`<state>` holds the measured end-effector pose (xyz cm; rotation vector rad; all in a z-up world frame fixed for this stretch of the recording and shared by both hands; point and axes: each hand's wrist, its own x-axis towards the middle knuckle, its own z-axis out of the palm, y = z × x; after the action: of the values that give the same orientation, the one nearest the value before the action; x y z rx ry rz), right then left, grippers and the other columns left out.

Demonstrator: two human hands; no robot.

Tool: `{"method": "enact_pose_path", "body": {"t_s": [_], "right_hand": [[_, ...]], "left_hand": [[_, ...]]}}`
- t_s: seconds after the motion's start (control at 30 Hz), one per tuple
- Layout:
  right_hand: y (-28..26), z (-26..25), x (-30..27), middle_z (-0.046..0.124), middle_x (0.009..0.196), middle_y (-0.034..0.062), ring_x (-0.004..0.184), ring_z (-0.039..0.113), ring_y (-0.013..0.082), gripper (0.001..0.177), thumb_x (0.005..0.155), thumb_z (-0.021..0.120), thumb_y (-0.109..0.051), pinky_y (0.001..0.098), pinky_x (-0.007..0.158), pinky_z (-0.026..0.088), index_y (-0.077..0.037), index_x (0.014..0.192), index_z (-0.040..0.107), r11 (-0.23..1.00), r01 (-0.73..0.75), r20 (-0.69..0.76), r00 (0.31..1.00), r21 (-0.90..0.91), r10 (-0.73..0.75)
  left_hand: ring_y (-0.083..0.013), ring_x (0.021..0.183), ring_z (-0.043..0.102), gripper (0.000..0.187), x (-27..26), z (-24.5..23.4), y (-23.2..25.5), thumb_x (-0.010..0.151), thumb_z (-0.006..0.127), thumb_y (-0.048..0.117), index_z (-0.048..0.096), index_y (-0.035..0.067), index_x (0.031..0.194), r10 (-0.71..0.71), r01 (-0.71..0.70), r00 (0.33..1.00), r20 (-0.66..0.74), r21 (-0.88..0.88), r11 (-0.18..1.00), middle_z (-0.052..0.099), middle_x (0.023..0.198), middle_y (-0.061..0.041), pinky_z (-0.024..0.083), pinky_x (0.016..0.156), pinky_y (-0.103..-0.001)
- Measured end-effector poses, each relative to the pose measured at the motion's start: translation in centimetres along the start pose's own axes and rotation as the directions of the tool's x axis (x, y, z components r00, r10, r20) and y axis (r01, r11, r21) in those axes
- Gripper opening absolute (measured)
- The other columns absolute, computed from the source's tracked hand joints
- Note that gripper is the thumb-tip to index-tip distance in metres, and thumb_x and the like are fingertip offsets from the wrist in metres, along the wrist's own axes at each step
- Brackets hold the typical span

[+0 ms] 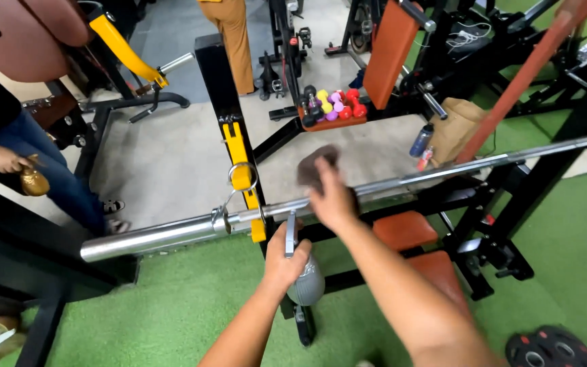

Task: Clean gym equipment including weight plates, machines, and bikes using a spray bottle and cloth.

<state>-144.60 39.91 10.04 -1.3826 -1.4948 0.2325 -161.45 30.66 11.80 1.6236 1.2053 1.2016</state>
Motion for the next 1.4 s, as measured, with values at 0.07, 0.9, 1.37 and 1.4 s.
{"method": "enact_pose_path", "body": {"t_s": [0.07,0.9,1.37,1.4], "right_hand": [[4.0,5.1,-0.8,0.054,0.140,0.0183,0.126,0.055,0.0371,0.072,0.083,0.077,-0.008,0.0500,0.108,0.041,-0.025,0.147,0.049,0.909,0.278,0.215,0.952,-0.309,-0.218],[7.1,-9.2,0.8,0.069,0.121,0.0147,0.117,0.062,0.0351,0.070,0.055,0.074,-0.005,0.0540,0.102,0.042,-0.015,0.125,0.068,0.875,0.239,0.268,0.954,-0.421,-0.132],[10.8,-13.4,1.9,0.048,0.146,0.0179,0.140,0.044,0.0383,0.085,0.068,0.079,-0.019,0.0571,0.120,0.026,-0.024,0.147,0.049,0.745,0.649,0.659,0.629,-0.154,-0.412],[11.8,-13.2,1.7,0.048,0.146,0.0179,0.140,0.044,0.0383,0.085,0.068,0.079,-0.019,0.0571,0.120,0.026,-0.024,0.147,0.049,0.743,0.656,0.663,0.617,-0.136,-0.424]], "left_hand": [[-0.0258,0.090,0.069,0.052,0.9,-0.3,0.2,0.075,0.063,0.016,0.063,0.001,0.124,0.075,-0.076,0.997,-0.011,-0.093,0.993,0.072,0.102,-0.015,0.054,0.086,-0.035],[-0.0286,0.104,0.073,0.049,6.6,6.7,-3.9,0.080,0.072,0.026,0.067,0.002,0.122,-0.072,0.073,0.997,-0.010,0.090,0.993,0.076,0.108,-0.019,0.053,0.095,-0.037],[-0.0229,0.093,0.072,0.045,3.4,6.0,-5.5,0.081,0.075,0.025,0.067,0.001,0.117,-0.136,0.152,0.973,-0.185,0.074,0.986,0.076,0.099,-0.015,0.056,0.087,-0.035],[-0.0229,0.093,0.072,0.045,3.4,6.0,-5.5,0.081,0.075,0.025,0.067,0.001,0.117,-0.142,0.160,0.969,-0.203,0.078,0.984,0.076,0.099,-0.015,0.056,0.087,-0.035]]}}
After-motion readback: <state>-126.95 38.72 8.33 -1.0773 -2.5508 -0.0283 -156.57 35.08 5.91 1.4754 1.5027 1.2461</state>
